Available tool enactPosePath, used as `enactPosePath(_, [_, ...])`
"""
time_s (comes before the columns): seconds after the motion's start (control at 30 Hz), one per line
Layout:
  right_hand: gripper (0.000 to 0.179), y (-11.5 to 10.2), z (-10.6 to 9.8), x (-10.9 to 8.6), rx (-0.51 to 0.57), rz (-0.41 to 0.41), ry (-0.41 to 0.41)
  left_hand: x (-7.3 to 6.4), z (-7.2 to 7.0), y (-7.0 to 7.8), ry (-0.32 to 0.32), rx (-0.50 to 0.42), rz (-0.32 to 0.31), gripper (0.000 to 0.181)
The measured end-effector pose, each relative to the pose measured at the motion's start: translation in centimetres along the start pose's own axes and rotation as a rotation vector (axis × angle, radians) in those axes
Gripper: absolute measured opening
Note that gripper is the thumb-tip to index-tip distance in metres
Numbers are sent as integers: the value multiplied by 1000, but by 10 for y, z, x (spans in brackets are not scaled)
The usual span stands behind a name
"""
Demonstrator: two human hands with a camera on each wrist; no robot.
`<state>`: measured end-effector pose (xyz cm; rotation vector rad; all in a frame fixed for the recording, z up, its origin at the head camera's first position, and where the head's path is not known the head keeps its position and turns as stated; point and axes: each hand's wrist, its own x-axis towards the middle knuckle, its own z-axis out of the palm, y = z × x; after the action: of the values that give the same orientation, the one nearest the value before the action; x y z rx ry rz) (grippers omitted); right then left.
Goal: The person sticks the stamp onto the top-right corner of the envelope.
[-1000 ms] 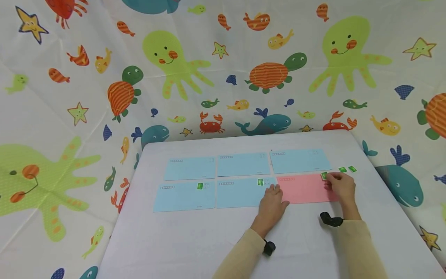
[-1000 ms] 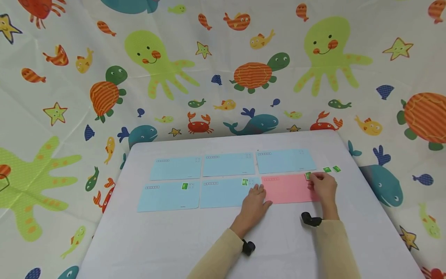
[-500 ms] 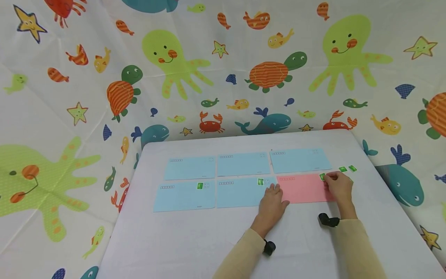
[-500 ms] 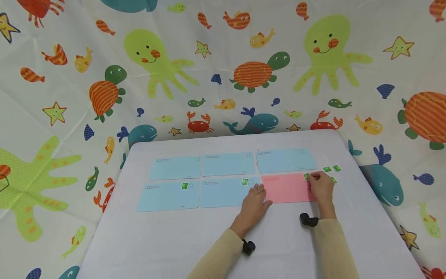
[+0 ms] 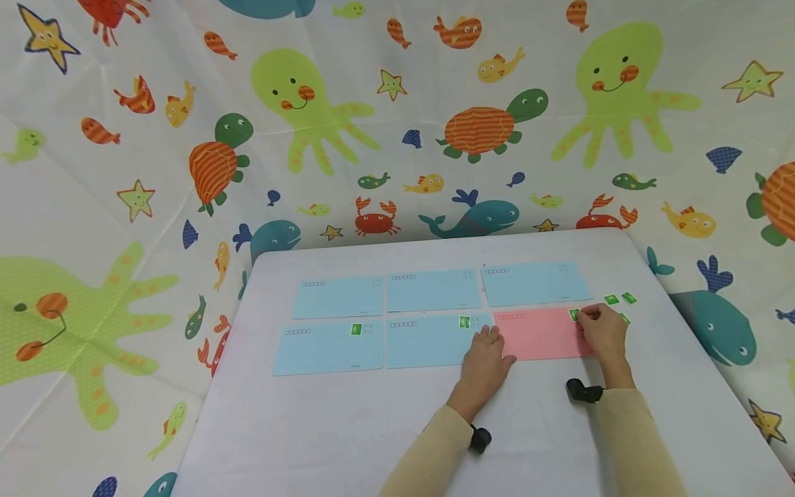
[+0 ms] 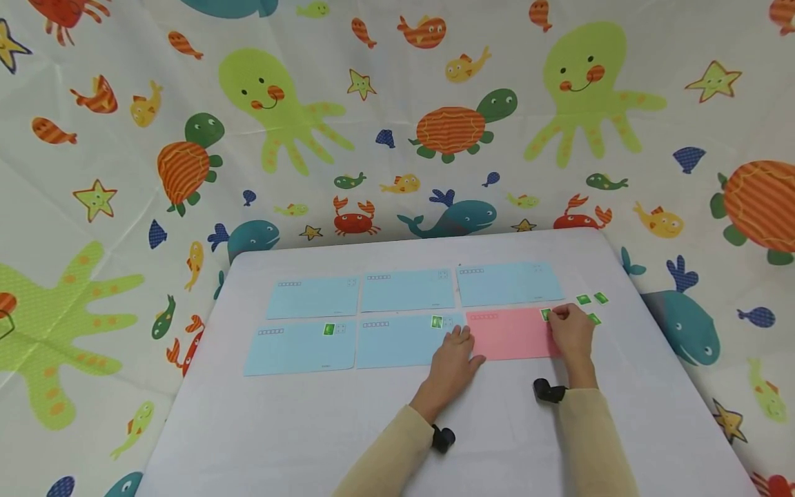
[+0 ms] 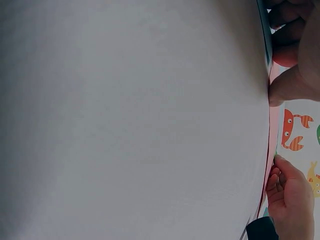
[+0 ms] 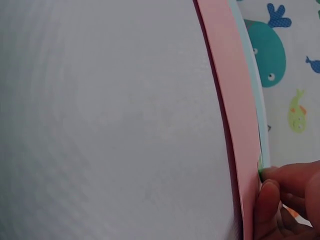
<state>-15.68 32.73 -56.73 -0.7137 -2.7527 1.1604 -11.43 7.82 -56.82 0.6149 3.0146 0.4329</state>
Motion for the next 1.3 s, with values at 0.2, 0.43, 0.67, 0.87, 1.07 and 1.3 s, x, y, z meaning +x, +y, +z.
enactPosePath(0.2, [31,0,0,0,-9,-12,9,0,0,0,4,-3,1,50])
enactPosePath(0.43, [31,-1,0,0,-4,16,-13,0,-3,0,9,-11,3,49])
enactPosePath(0.67, [32,-1,2,1,-22,29,-16,-1,-3,1,14,-7,8,49])
enactPosePath(0.87, [34,0,0,1,-21,41,-32,-1,-3,1,12,-1,7,49])
enactPosePath(1.07, [37,1,-2,1,-21,23,-39,-1,-3,0,26,-4,14,48])
enactPosePath(1.3, [43,1,-5,-1,11,40,-42,2,-2,0,9,-4,14,49])
